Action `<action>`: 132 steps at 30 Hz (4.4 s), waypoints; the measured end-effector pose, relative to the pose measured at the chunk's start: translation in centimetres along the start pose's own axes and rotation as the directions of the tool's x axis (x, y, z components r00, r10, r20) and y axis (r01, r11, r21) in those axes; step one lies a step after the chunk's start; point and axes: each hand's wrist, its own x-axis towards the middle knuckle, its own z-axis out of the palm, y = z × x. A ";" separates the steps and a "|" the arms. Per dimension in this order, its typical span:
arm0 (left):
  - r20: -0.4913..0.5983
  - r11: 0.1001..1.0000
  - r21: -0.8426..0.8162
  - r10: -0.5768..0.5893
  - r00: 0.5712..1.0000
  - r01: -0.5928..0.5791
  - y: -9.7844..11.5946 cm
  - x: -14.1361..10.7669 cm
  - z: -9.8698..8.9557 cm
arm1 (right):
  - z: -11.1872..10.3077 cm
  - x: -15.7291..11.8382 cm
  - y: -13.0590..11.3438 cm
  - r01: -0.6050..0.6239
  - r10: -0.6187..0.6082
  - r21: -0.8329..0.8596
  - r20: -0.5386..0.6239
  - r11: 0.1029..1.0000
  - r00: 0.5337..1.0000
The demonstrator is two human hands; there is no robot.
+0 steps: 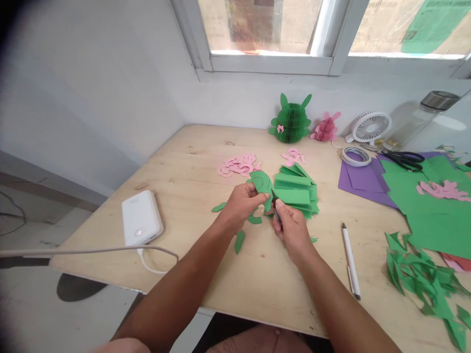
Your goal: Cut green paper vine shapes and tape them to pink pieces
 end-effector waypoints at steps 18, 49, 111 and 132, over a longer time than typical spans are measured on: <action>0.049 0.995 -0.074 -0.061 0.997 0.064 0.8 -0.2 -0.2 | 0.0 0.0 0.0 0.000 0.000 0.018 0.002 1.000 1.000; 0.044 0.999 -0.006 -0.036 0.998 0.036 0.4 -0.1 -0.3 | 0.0 0.0 0.1 0.006 -0.006 -0.019 0.000 1.000 1.000; 0.260 0.993 0.038 -0.118 0.958 0.112 1.6 -0.1 -2.5 | -0.2 -0.2 0.0 -0.003 0.007 -0.045 0.077 0.999 0.997; 0.277 0.994 0.050 -0.108 0.955 0.098 1.6 0.0 -2.6 | -0.4 -0.1 0.3 -0.016 0.019 -0.043 0.076 0.999 0.997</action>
